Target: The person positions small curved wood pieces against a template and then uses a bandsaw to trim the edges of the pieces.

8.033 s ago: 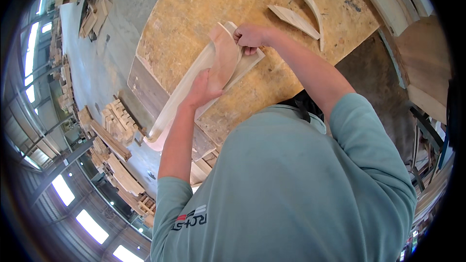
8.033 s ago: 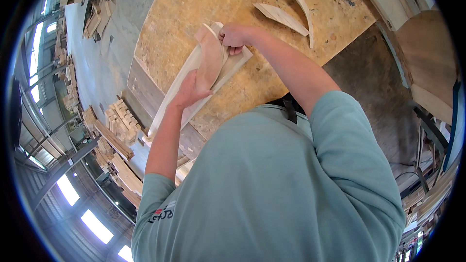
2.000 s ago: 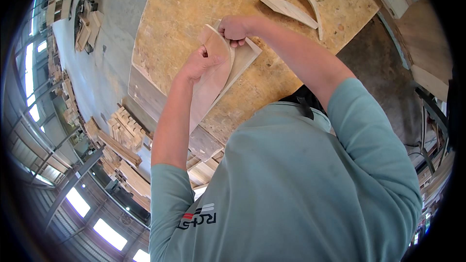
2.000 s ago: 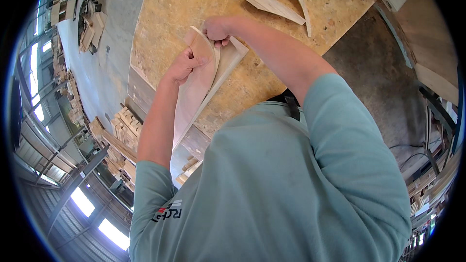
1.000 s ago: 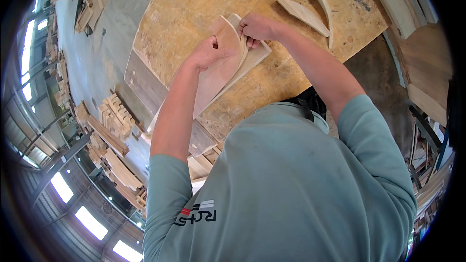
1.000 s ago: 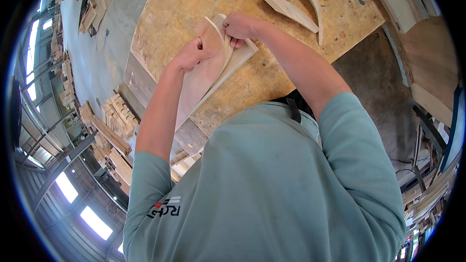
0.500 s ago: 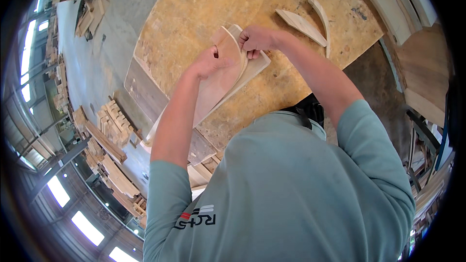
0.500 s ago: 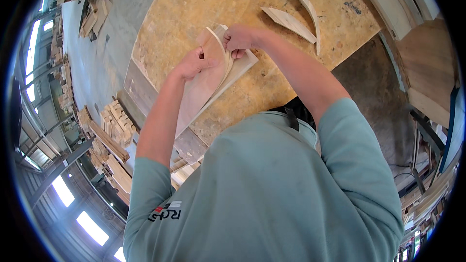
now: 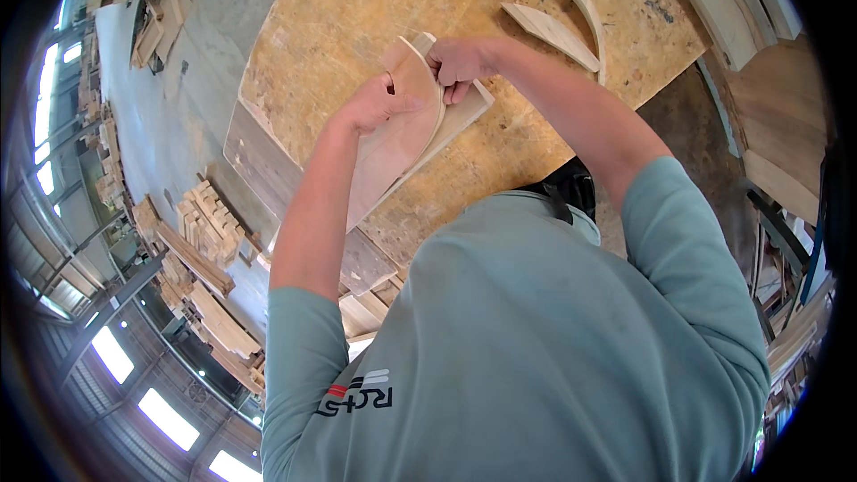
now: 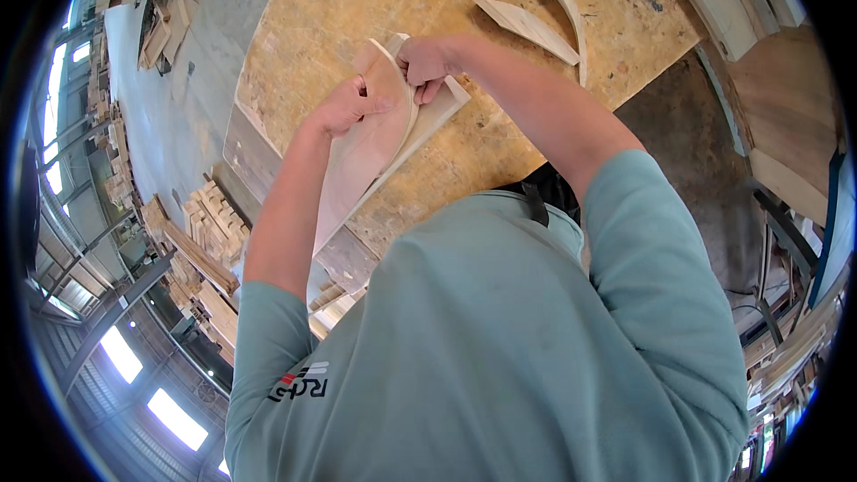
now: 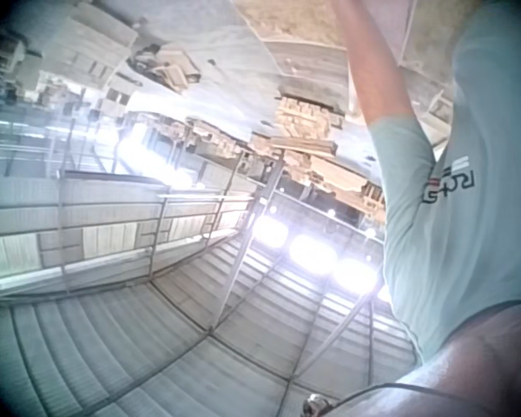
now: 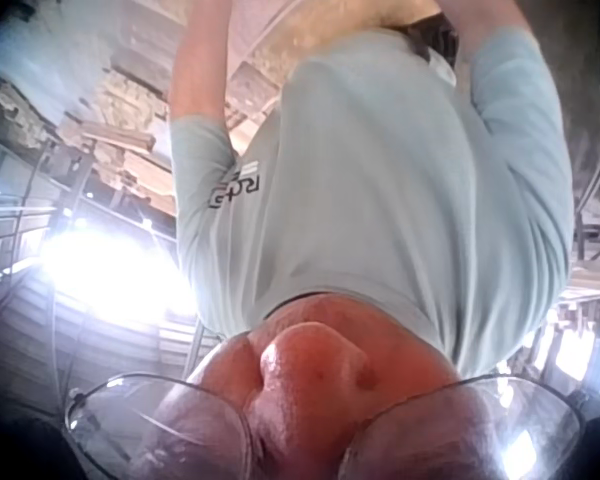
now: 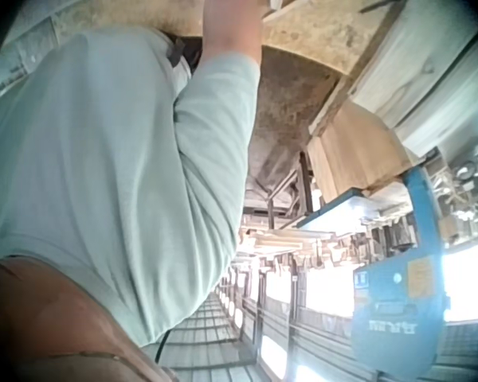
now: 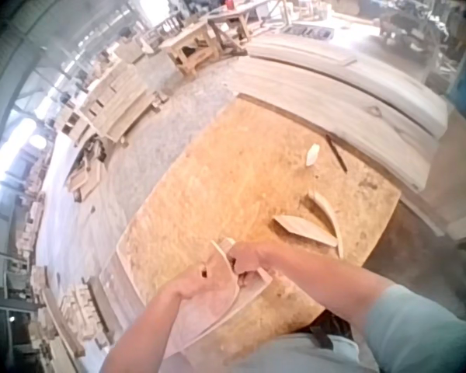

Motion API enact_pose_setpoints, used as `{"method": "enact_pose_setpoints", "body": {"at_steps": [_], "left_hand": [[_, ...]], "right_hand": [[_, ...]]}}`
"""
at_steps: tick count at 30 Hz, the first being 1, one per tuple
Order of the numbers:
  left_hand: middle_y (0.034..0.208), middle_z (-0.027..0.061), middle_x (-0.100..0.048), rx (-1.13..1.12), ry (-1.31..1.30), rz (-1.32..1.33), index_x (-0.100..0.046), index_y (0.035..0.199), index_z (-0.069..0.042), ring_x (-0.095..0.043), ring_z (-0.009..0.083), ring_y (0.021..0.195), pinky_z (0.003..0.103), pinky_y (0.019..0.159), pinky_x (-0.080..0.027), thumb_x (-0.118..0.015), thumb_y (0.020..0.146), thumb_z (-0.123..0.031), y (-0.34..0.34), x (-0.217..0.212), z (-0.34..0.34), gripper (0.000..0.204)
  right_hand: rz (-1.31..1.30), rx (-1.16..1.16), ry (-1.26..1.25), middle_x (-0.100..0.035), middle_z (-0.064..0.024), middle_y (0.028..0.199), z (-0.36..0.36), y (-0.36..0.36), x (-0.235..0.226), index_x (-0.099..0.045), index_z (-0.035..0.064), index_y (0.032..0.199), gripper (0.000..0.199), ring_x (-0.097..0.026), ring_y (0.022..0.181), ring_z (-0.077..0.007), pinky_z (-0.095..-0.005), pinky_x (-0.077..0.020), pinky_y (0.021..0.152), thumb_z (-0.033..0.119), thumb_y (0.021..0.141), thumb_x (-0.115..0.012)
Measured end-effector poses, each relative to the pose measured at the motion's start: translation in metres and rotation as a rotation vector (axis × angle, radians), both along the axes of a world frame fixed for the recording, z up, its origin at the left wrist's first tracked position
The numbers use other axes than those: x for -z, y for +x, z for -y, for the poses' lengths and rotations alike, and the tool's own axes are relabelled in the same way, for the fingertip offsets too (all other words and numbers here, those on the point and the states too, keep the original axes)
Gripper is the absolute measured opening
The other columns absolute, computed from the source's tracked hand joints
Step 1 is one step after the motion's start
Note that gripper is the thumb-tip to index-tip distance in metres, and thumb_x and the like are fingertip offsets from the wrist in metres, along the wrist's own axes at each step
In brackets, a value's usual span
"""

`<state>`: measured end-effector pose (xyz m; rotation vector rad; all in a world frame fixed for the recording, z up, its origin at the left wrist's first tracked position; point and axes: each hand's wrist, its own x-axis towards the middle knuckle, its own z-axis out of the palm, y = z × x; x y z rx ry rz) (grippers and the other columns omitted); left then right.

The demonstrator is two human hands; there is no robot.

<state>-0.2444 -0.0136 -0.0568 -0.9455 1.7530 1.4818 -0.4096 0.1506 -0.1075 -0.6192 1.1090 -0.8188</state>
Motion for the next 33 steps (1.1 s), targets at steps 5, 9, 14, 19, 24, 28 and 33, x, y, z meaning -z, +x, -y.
{"method": "enact_pose_setpoints", "body": {"at_steps": [5,9,14,19,24,28,33], "left_hand": [[0.106,0.0074,-0.069,0.059,-0.053,0.037,-0.062,0.119,-0.001,-0.063,0.0145,0.089,0.032,0.076,-0.05,-0.088,0.076,-0.027,-0.003,-0.002,0.002,0.056],[0.107,0.0074,-0.068,0.023,-0.036,0.005,-0.062,0.12,-0.002,-0.062,0.0142,0.09,0.031,0.077,-0.049,-0.088,0.075,-0.03,0.0,-0.001,0.0,0.059],[0.11,0.0075,-0.067,0.08,-0.159,-0.041,-0.058,0.126,-0.001,-0.062,0.0137,0.093,0.03,0.08,-0.049,-0.088,0.075,-0.03,0.002,-0.007,-0.006,0.066],[0.119,0.0161,-0.067,-0.066,-0.144,-0.145,-0.052,0.134,0.005,-0.065,0.0215,0.108,0.035,0.094,-0.051,-0.087,0.077,-0.028,0.021,0.01,-0.008,0.075],[0.116,0.0126,-0.067,-0.105,-0.272,-0.168,-0.052,0.135,0.005,-0.064,0.0199,0.106,0.035,0.093,-0.051,-0.086,0.079,-0.025,0.041,-0.002,-0.025,0.072],[0.123,0.0172,-0.063,0.27,-0.583,-0.124,-0.049,0.137,0.001,-0.061,0.0307,0.115,0.042,0.099,-0.049,-0.091,0.069,-0.024,0.099,-0.027,-0.029,0.085],[0.134,0.02,-0.054,0.501,-0.942,0.076,-0.039,0.144,-0.006,-0.052,0.0387,0.127,0.051,0.106,-0.043,-0.094,0.06,-0.022,0.189,-0.053,-0.042,0.102]], "right_hand": [[-0.045,0.025,0.054,-0.07,-0.0157,0.088,0.002,0.001,-0.013,-0.063,-0.0077,0.109,0.029,-0.072,0.076,-0.019,-0.0283,-0.064,0.069,-0.008,0.084,-0.048],[-0.037,0.014,0.069,-0.07,-0.0159,0.091,0.003,0.0,-0.014,-0.063,-0.0087,0.108,0.029,-0.073,0.076,-0.0193,-0.0275,-0.0642,0.068,-0.009,0.084,-0.048],[0.009,0.042,0.068,-0.07,-0.0159,0.096,-0.002,0.0,-0.009,-0.062,-0.0089,0.108,0.027,-0.074,0.079,-0.0194,-0.027,-0.0646,0.07,-0.008,0.084,-0.05],[0.023,0.043,0.065,-0.071,-0.0152,0.097,-0.003,0.001,-0.008,-0.063,-0.0071,0.107,0.027,-0.074,0.079,-0.019,-0.0276,-0.0648,0.069,-0.007,0.083,-0.052],[0.028,0.03,0.077,-0.072,-0.0143,0.096,-0.002,-0.001,-0.005,-0.063,-0.0059,0.109,0.028,-0.075,0.078,-0.0186,-0.0277,-0.0647,0.067,-0.006,0.083,-0.053],[0.078,0.04,0.055,-0.071,-0.0144,0.097,-0.003,-0.002,0.003,-0.062,-0.0045,0.109,0.026,-0.075,0.077,-0.0192,-0.0276,-0.0651,0.065,-0.005,0.085,-0.055],[0.072,0.044,0.069,-0.069,-0.014,0.097,-0.004,-0.001,0.0,-0.06,-0.0041,0.108,0.023,-0.075,0.079,-0.0196,-0.0282,-0.0655,0.066,-0.006,0.085,-0.055]]}}
